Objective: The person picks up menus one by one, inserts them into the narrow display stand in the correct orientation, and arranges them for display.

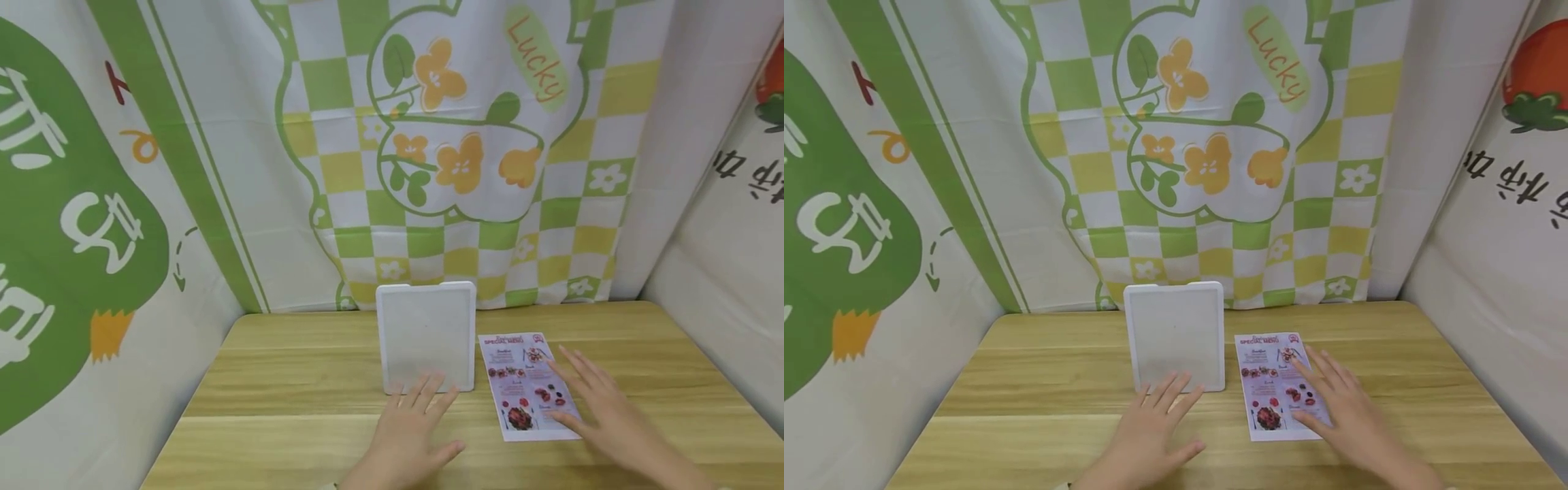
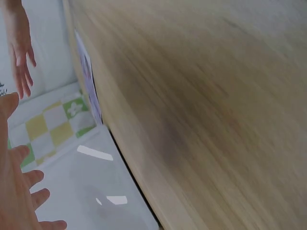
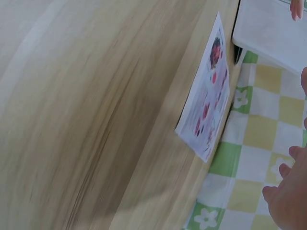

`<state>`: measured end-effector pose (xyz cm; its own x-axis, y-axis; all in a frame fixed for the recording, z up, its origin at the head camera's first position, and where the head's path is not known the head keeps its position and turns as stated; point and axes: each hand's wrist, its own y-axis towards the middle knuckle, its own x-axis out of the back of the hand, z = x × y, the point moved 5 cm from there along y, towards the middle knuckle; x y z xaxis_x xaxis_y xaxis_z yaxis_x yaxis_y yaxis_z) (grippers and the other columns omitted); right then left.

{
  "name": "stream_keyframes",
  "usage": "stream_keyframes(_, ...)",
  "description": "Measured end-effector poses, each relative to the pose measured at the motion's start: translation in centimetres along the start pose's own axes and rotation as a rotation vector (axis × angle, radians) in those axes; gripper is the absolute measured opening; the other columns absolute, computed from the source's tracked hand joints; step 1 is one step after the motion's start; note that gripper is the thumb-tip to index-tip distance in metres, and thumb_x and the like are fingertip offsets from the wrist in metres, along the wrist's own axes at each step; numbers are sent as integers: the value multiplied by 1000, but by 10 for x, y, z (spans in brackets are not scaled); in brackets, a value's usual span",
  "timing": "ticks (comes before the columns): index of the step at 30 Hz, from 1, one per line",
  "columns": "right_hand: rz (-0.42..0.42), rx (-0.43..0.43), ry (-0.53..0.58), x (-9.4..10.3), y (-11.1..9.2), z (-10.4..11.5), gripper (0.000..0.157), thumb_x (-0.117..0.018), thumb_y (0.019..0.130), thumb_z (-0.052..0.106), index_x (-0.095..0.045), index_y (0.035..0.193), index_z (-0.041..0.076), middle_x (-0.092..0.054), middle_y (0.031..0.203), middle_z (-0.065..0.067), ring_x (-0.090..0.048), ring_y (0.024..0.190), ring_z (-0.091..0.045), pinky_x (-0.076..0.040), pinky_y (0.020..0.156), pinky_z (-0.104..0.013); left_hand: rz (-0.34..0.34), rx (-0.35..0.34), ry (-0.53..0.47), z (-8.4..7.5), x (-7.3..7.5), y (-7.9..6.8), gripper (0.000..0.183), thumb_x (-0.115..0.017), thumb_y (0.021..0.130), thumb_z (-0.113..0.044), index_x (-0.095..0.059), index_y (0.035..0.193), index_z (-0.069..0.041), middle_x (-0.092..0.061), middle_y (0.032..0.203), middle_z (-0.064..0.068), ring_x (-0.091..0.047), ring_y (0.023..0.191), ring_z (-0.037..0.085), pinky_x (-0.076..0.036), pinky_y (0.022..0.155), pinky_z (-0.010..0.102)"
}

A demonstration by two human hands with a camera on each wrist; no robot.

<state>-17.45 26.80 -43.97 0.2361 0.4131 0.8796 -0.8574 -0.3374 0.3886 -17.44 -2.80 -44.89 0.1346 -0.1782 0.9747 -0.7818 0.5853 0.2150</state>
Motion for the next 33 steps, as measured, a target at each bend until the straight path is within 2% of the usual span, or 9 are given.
stream_keyframes(2, 8, -2, 16, 0, -2, -5, 80, -76, 87, 35, -34, 155, 28, -18, 164, -3, -19, 147, -34, -32, 91, -79, 12, -20, -38, -6, -3, 3, 73, -50, 94, -65, -33, 155, -28, -29, 160, 3, -27, 146, 26, -31, 110, 59)
stream_keyframes(4, 15, 3, 31, 1, -2, -9, 79, -76, 87, 33, -35, 154, 28, -19, 163, -2, -23, 145, -37, -33, 89, -79, 15, -37, -76, -11, -6, 7, 72, -51, 95, -62, -31, 155, -30, -30, 160, 2, -28, 146, 26, -32, 110, 59)
stream_keyframes(10, 34, 14, 114, 3, -6, -21, 76, -75, 89, 26, -36, 154, 26, -24, 162, -1, -29, 141, -40, -34, 91, -76, 18, -62, -128, -19, -13, 20, 73, -50, 96, -60, -24, 158, -31, -30, 160, 2, -32, 144, 26, -37, 108, 56)
stream_keyframes(17, 28, 38, 119, 1, -12, -30, 71, -75, 89, 25, -41, 151, 25, -31, 159, 0, -25, 143, -21, -37, 90, -75, 29, -80, -149, -22, -20, 30, 69, -49, 97, -59, -31, 156, -28, -34, 158, 1, -35, 142, 24, -38, 107, 53)
stream_keyframes(23, 19, 73, 96, -6, -12, -37, 69, -77, 86, 24, -47, 148, 23, -39, 155, -1, -40, 133, -38, -39, 91, -71, 61, -95, -140, -25, -31, 42, 66, -49, 97, -59, -32, 154, -30, -34, 158, -1, -36, 142, 22, -36, 110, 48)
stream_keyframes(29, 15, 97, 91, -12, -13, -42, 66, -79, 83, 23, -52, 144, 23, -48, 146, -8, -46, 125, -40, -42, 89, -68, 107, -113, -146, -29, -40, 53, 65, -49, 97, -59, -36, 153, -29, -36, 157, -2, -38, 140, 20, -37, 110, 44)
stream_keyframes(33, 20, 110, 81, -15, -11, -45, 61, -81, 82, 22, -58, 139, 18, -53, 140, -13, -49, 120, -40, -44, 89, -65, 103, -120, -173, -30, -44, 62, 63, -54, 96, -56, -40, 151, -29, -39, 155, -1, -41, 138, 20, -40, 107, 42)
